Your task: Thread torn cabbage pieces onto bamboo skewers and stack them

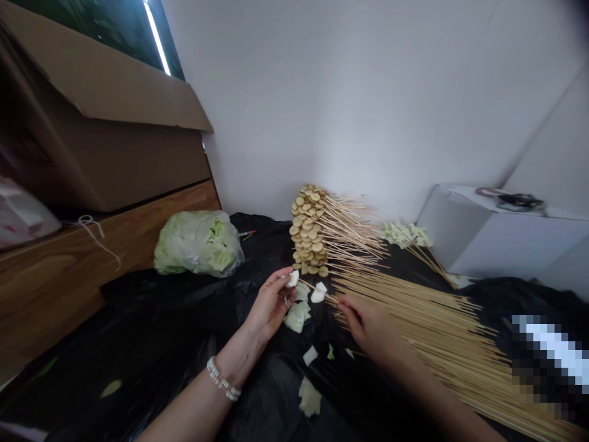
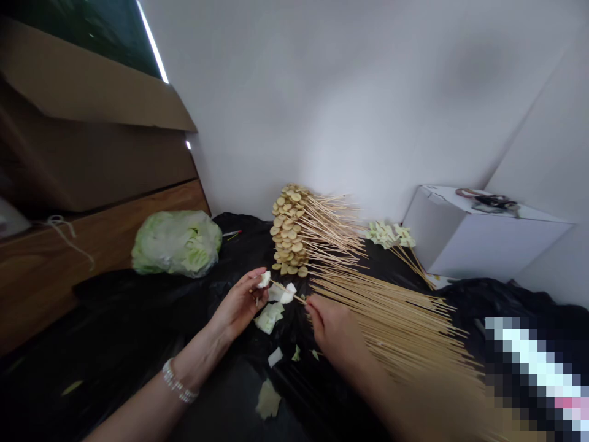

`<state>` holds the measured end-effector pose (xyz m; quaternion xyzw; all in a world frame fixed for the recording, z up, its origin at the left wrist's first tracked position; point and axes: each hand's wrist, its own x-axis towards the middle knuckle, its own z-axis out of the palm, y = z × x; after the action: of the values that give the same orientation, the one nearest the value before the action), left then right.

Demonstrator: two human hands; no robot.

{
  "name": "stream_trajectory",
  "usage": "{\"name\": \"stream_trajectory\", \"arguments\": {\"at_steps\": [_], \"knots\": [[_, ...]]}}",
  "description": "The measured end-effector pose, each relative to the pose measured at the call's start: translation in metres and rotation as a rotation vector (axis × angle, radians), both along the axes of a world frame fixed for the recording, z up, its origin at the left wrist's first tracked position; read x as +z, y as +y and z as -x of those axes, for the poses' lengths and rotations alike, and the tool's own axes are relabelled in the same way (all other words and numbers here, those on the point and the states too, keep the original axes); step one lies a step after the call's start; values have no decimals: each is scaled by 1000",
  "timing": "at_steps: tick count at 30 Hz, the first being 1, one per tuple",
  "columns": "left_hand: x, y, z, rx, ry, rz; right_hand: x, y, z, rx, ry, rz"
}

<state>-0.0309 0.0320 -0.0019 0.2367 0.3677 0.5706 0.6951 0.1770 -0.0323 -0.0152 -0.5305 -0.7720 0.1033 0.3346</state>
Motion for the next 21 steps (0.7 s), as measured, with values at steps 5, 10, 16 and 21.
{"name": "stream_trajectory", "arguments": {"at_steps": [5,10,16,21], "knots": [[-1,2,0,-4,-57,57,-2,1,0,9,-5,-11],[-1,1,-2,27,-71,47,-3,0,1,1,-8,8],[-2,0,-2,31,0,8,-4,0,0,6,-20,19],[-6,-1,-3,15,45,-54,-3,-1,0,-8,-46,15]]}}
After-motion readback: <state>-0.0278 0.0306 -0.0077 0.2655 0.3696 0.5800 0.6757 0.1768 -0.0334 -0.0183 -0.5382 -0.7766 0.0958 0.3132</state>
